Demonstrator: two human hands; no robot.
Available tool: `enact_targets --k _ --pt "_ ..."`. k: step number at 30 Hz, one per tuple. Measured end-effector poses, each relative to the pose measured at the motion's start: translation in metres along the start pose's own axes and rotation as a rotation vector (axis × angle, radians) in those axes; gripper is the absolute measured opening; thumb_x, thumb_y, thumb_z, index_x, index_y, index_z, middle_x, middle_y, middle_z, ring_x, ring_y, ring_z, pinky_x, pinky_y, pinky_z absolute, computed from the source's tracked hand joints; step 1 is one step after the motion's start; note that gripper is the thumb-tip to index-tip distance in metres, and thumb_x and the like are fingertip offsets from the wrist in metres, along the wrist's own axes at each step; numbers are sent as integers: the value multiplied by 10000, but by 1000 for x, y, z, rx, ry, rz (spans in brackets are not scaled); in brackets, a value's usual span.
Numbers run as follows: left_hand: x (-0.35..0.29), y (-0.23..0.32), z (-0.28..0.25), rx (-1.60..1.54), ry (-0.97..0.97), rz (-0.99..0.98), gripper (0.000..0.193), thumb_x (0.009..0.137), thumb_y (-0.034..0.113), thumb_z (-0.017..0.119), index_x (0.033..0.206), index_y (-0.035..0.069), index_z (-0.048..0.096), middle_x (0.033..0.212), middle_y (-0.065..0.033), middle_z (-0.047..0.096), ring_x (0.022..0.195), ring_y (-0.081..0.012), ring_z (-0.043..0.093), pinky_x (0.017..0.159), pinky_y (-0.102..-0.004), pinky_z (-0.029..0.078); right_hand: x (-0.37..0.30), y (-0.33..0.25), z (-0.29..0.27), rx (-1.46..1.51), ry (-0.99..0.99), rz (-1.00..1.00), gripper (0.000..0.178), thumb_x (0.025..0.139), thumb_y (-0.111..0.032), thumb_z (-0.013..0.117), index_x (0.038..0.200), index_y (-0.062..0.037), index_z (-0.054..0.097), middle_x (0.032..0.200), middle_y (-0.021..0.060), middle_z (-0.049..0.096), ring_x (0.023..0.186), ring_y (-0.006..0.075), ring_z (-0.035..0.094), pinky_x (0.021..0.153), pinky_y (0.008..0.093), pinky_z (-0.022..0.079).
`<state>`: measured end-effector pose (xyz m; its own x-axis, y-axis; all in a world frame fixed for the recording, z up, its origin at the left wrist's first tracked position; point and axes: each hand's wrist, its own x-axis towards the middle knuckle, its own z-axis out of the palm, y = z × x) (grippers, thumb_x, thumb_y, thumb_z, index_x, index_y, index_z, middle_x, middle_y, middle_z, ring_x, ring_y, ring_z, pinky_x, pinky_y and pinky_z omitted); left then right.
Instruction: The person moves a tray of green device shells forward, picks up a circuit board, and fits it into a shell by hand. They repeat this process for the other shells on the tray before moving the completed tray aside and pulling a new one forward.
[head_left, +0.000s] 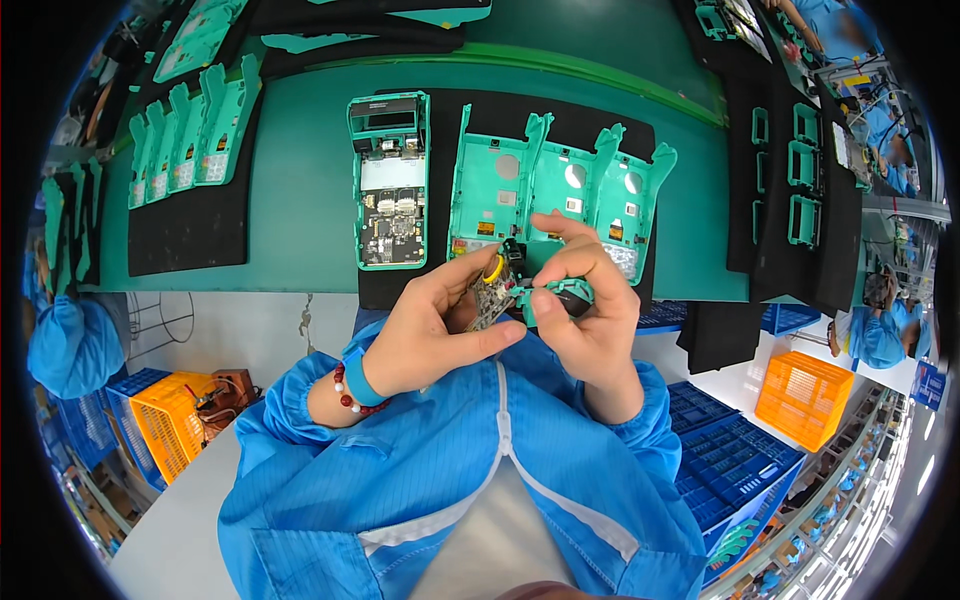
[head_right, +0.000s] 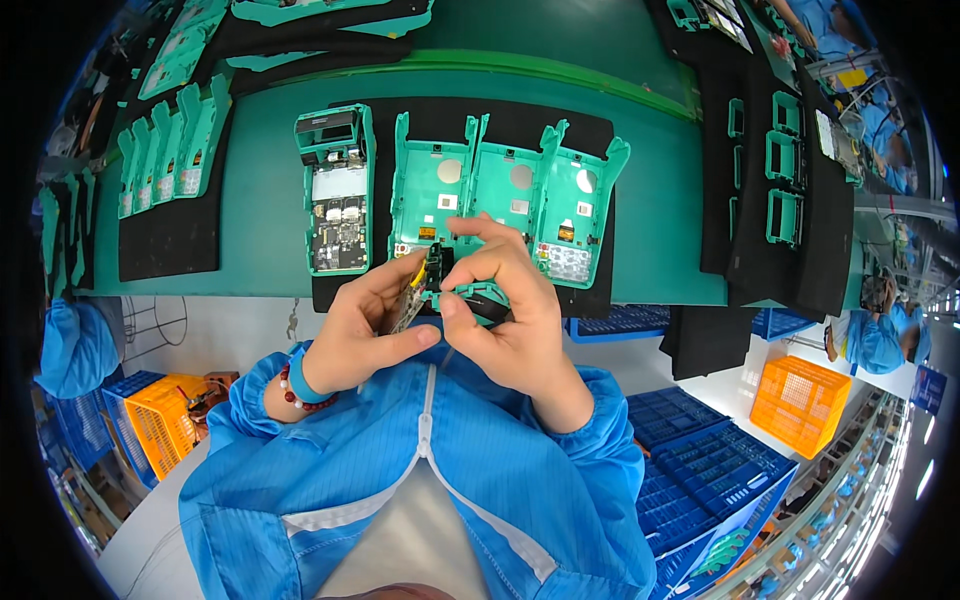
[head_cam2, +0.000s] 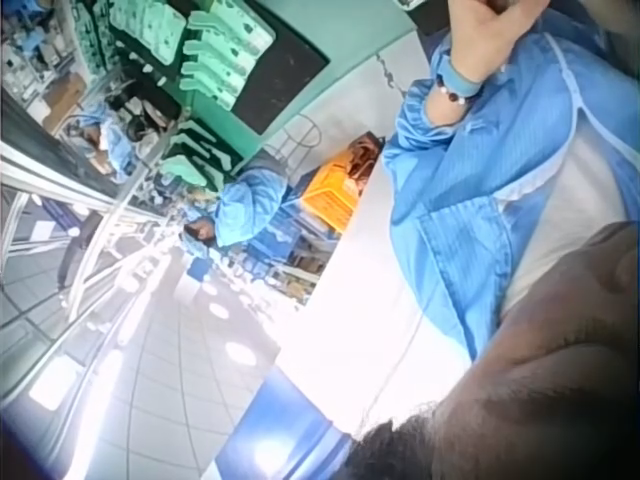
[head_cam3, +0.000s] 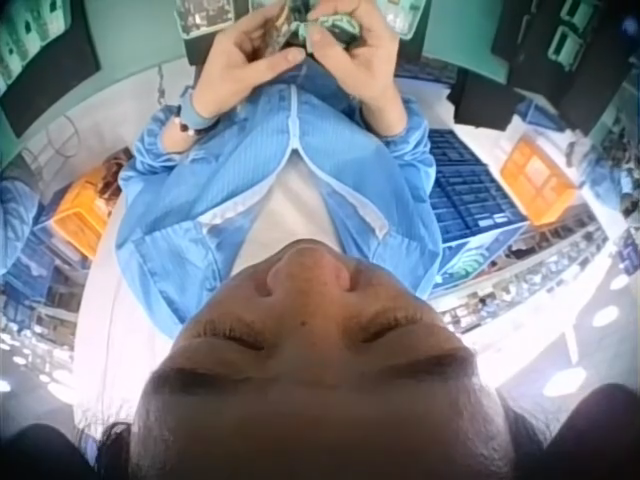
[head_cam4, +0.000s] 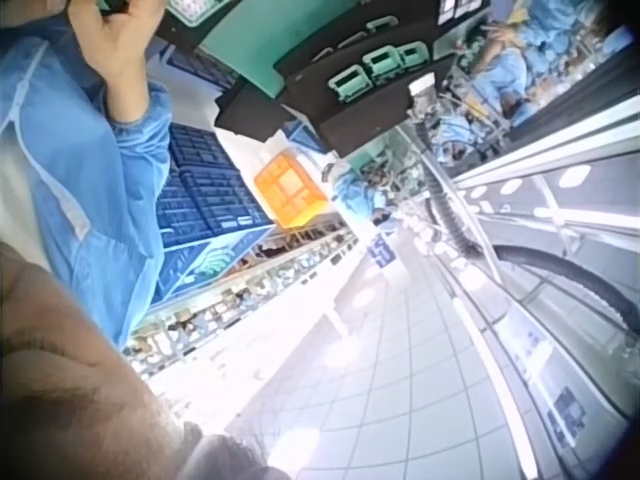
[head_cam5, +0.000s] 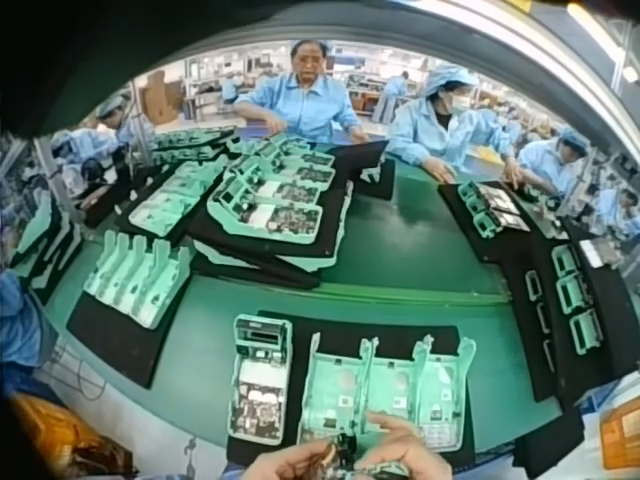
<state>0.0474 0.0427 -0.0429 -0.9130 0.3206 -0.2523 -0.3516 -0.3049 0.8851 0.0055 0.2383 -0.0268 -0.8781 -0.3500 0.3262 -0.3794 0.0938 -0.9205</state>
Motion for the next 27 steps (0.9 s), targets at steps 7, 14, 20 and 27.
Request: enact_targets --k 7,14,20,27 --pt "-1 14 3 285 28 85 875 763 146 868 1483 -19 400 967 31 578 701 -18 411 562 -194 343 -9 4 -8 -90 -32 -62 71 873 -89 677 921 -61 634 910 65 645 1206 344 546 1131 546 303" --pt "-8 20 -5 1181 87 513 926 565 112 881 1399 41 483 1096 -77 664 909 -266 631 809 -386 437 2 -19 -12 -103 -83 70 467 773 -158 826 1194 -25 675 1355 185 518 1262 346 512 1053 424 418" --pt "-7 4 -13 1487 147 945 547 663 195 811 1178 130 638 1109 -2 674 922 -183 622 836 -370 411 -8 -6 -9 41 -163 -57 435 729 3 838 1132 -79 697 1288 156 518 1226 336 553 980 416 491" --pt "-7 5 -13 777 40 465 759 589 89 908 1256 86 546 1122 -55 636 923 -171 619 749 -306 461 -3 -18 -14 15 -139 12 714 538 -247 955 1190 -81 715 1507 218 440 1384 419 426 1111 505 370"
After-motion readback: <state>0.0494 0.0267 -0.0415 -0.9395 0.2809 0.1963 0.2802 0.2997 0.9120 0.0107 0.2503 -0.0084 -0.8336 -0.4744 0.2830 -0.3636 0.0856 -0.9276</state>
